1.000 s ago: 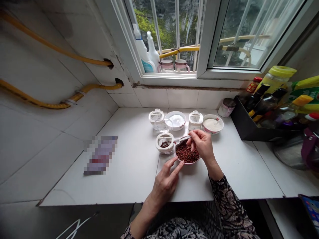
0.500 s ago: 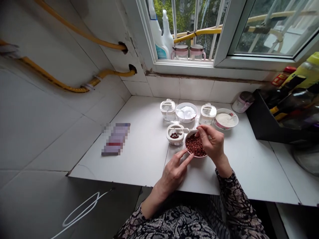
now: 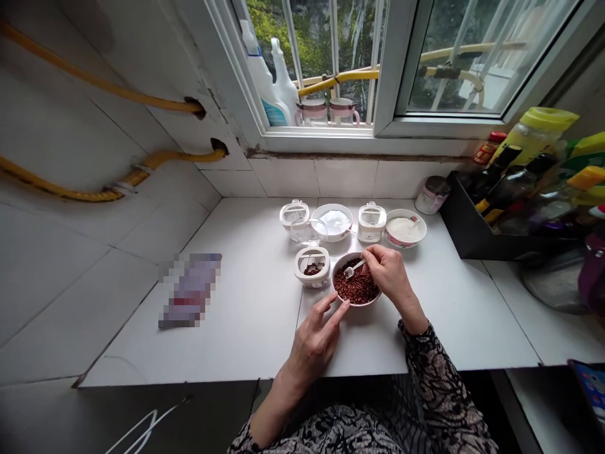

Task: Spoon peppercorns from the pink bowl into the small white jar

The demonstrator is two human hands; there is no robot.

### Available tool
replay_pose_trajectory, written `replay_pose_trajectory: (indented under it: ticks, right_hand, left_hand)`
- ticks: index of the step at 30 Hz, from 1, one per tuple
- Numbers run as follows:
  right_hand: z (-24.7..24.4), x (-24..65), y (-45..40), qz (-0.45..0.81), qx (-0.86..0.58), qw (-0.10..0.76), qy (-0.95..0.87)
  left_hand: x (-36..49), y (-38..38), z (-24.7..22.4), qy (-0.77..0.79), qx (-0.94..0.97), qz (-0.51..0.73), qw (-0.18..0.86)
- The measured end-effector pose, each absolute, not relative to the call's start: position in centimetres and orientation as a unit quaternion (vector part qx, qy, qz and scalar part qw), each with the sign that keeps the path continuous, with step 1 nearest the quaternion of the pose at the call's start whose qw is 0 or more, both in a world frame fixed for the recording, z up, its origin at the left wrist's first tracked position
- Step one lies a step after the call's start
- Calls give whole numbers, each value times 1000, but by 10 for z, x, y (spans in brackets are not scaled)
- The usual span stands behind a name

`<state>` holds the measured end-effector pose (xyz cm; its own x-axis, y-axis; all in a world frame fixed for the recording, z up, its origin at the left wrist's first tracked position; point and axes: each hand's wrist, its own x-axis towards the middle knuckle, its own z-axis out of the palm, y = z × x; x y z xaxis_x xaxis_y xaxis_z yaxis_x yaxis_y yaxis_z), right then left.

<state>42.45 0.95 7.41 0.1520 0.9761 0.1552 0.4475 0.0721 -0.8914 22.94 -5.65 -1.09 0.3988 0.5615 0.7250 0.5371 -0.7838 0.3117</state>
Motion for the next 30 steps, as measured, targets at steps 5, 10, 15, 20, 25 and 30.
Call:
replay_pose_trajectory:
  ticks: [5, 10, 15, 20, 25, 30]
  right_hand:
    - [75, 429, 10, 356, -607, 479, -524]
    - [73, 426, 12, 383, -593, 501, -501]
    - [70, 429, 13, 397, -584, 518, -483]
    - [77, 425, 13, 433, -536, 547, -475]
    - [77, 395, 6, 341, -501, 602, -520]
    - [69, 377, 0, 128, -432, 524, -723]
  left_hand:
    - [228, -56, -12, 325, 836, 441, 24]
    - [228, -56, -13, 325, 837, 440, 24]
    - [228, -56, -13, 324, 836, 441, 25]
    - [228, -57, -13, 324, 837, 441, 24]
    - [228, -56, -15, 323, 835, 444, 24]
    - [228, -56, -17, 327, 830, 451, 16]
